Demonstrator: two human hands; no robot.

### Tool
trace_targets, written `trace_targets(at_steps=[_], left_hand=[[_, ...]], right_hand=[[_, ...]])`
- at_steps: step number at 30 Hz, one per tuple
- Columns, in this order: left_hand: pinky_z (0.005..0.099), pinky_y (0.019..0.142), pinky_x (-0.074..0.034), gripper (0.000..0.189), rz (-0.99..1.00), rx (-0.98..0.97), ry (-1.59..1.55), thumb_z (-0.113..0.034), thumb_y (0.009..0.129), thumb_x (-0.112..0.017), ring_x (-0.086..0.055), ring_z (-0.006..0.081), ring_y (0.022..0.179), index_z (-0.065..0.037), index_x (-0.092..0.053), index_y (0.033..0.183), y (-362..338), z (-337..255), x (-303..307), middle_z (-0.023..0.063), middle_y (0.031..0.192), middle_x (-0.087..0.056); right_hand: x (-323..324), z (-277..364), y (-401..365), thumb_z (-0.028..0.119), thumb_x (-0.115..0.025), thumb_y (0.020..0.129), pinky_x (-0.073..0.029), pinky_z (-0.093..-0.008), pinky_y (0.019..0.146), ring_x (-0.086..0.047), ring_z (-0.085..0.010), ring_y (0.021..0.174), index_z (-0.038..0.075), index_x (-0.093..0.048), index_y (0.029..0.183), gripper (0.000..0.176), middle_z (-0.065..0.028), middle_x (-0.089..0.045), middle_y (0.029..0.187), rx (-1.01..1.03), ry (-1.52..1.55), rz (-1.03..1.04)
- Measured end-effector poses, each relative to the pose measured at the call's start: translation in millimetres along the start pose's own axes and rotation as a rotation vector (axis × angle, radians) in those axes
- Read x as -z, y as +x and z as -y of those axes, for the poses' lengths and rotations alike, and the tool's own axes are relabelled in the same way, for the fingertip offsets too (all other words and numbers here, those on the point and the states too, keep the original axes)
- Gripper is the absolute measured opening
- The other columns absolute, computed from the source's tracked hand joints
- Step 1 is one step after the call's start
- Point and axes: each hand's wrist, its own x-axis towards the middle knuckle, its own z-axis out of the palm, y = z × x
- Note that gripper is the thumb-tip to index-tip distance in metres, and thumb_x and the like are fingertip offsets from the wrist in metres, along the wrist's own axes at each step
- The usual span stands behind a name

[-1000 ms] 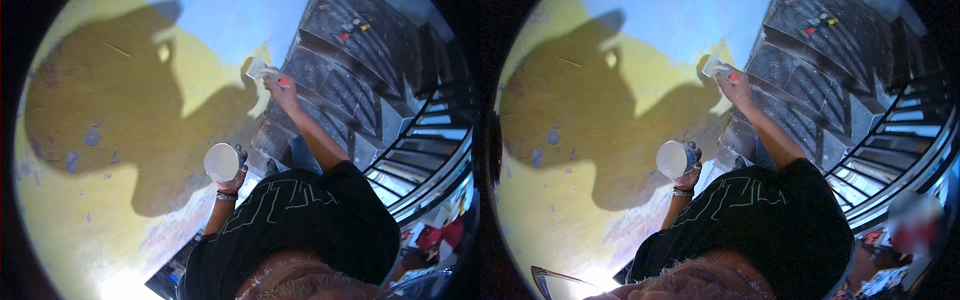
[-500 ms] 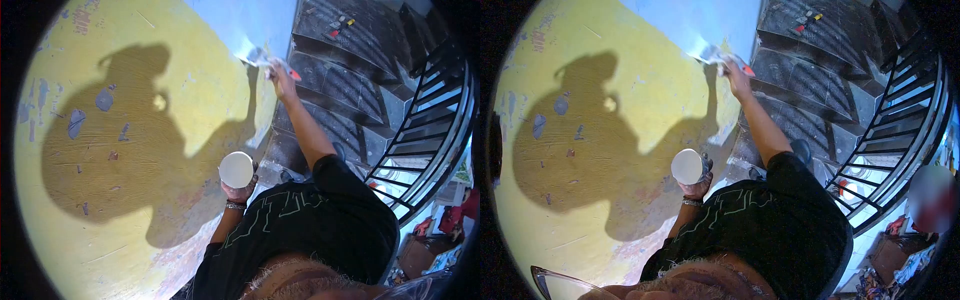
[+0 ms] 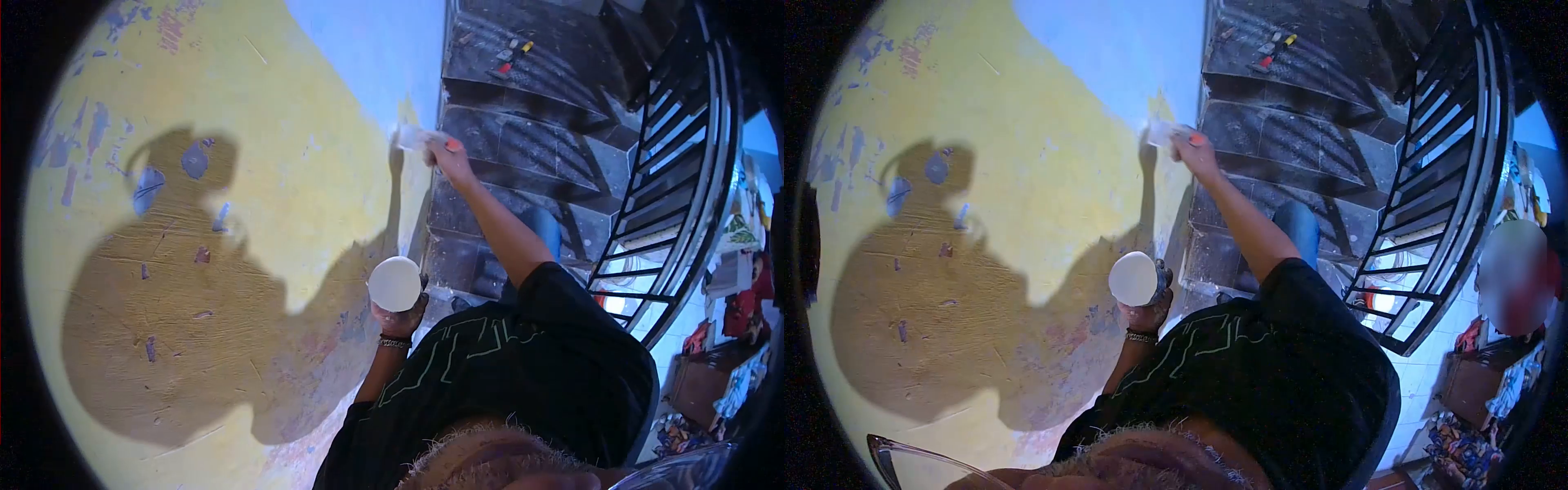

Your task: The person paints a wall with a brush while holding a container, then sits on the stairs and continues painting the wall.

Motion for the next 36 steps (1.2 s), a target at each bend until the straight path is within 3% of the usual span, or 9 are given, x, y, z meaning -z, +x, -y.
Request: trace_targets(at_steps=[2, 8, 12, 19, 23, 25, 27, 30, 36], left_hand=[[0.0353, 0.061, -0.047, 0.063, -0.006, 0.375, -1.193, -0.056, 0.075, -0.041, -0.051, 0.0337, 0.094, -0.008, -0.044, 0.115, 1, -6, -2, 0.0139, 0.104, -0.052], [0.0355, 0.060, -0.047, 0.063, 0.029, 0.327, -1.252, -0.056, 0.075, -0.041, -0.051, 0.0338, 0.095, -0.008, -0.043, 0.116, 5, -13, 0, 0.0136, 0.107, -0.051], [0.0380, 0.064, -0.049, 0.066, -0.057, 0.321, -1.286, -0.057, 0.074, -0.041, -0.050, 0.0345, 0.096, -0.008, -0.042, 0.118, 7, -12, 4, 0.0140, 0.109, -0.050], [0.0386, 0.067, -0.049, 0.066, -0.003, 0.271, -1.266, -0.055, 0.073, -0.045, -0.048, 0.0331, 0.098, -0.008, -0.040, 0.119, 5, -18, 6, 0.0159, 0.113, -0.047], [0.0382, 0.067, -0.049, 0.066, 0.003, 0.285, -1.280, -0.055, 0.073, -0.046, -0.048, 0.0328, 0.099, -0.008, -0.040, 0.119, 11, -15, 0, 0.0157, 0.112, -0.047], [0.0414, 0.064, -0.051, 0.055, -0.018, 0.330, -1.348, -0.048, 0.073, -0.049, -0.048, 0.0341, 0.096, -0.009, -0.045, 0.112, 13, -28, -11, 0.0176, 0.111, -0.047], [0.0407, 0.064, -0.050, 0.055, -0.026, 0.351, -1.331, -0.049, 0.073, -0.049, -0.048, 0.0343, 0.097, -0.010, -0.045, 0.112, 17, -24, -15, 0.0174, 0.111, -0.048], [0.0399, 0.066, -0.050, 0.056, -0.008, 0.368, -1.314, -0.049, 0.073, -0.049, -0.047, 0.0347, 0.098, -0.010, -0.046, 0.112, 20, -22, -20, 0.0172, 0.111, -0.048], [0.0374, 0.067, -0.050, 0.063, 0.055, 0.331, -1.257, -0.054, 0.076, -0.044, -0.050, 0.0318, 0.097, -0.007, -0.041, 0.119, 30, -18, -26, 0.0153, 0.111, -0.048]], right_hand=[[-30, 46, 6, 0.015, -0.051, 0.083, -0.038, -0.0223, 0.047, -0.046, -0.0077, 0.050, 0.003, -0.057, 0.090, 0.016, 0.0001, -0.050, 0.058, 0.122, -0.019, 0.015], [-46, 121, 10, 0.023, -0.046, 0.086, -0.041, -0.0255, 0.056, -0.051, -0.0124, 0.060, 0.001, -0.054, 0.099, 0.027, -0.0039, -0.055, 0.071, 0.201, 0.548, 0.081], [-36, 46, 34, 0.024, -0.046, 0.086, -0.042, -0.0275, 0.060, -0.051, -0.0122, 0.070, 0.006, -0.053, 0.104, 0.027, -0.0033, -0.055, 0.080, -0.005, 0.581, 0.094], [54, -76, -7, 0.025, -0.053, 0.081, -0.043, -0.0261, 0.056, -0.051, -0.0101, 0.059, 0.008, -0.059, 0.091, 0.021, 0.0025, -0.053, 0.068, -0.273, 0.107, -0.227], [85, -106, 9, 0.026, -0.054, 0.081, -0.041, -0.0245, 0.053, -0.050, -0.0084, 0.055, 0.005, -0.060, 0.090, 0.023, 0.0026, -0.054, 0.063, -0.269, -0.252, -0.216], [73, -94, 38, 0.023, -0.056, 0.080, -0.039, -0.0233, 0.050, -0.047, -0.0059, 0.054, 0.004, -0.059, 0.093, 0.023, 0.0027, -0.054, 0.063, -0.120, -0.419, -0.065], [41, -58, 68, 0.021, -0.057, 0.080, -0.038, -0.0218, 0.049, -0.048, -0.0064, 0.052, 0.003, -0.059, 0.095, 0.024, 0.0028, -0.055, 0.062, 0.009, -0.098, 0.014], [13, 41, 86, 0.017, -0.055, 0.080, -0.039, -0.0223, 0.049, -0.050, -0.0084, 0.052, 0.003, -0.059, 0.097, 0.023, 0.0021, -0.053, 0.060, 0.069, -0.191, 0.019], [24, 67, 89, 0.022, -0.051, 0.082, -0.041, -0.0242, 0.053, -0.052, -0.0104, 0.058, 0.005, -0.056, 0.091, 0.020, -0.0017, -0.055, 0.068, 0.155, 0.448, 0.091]])
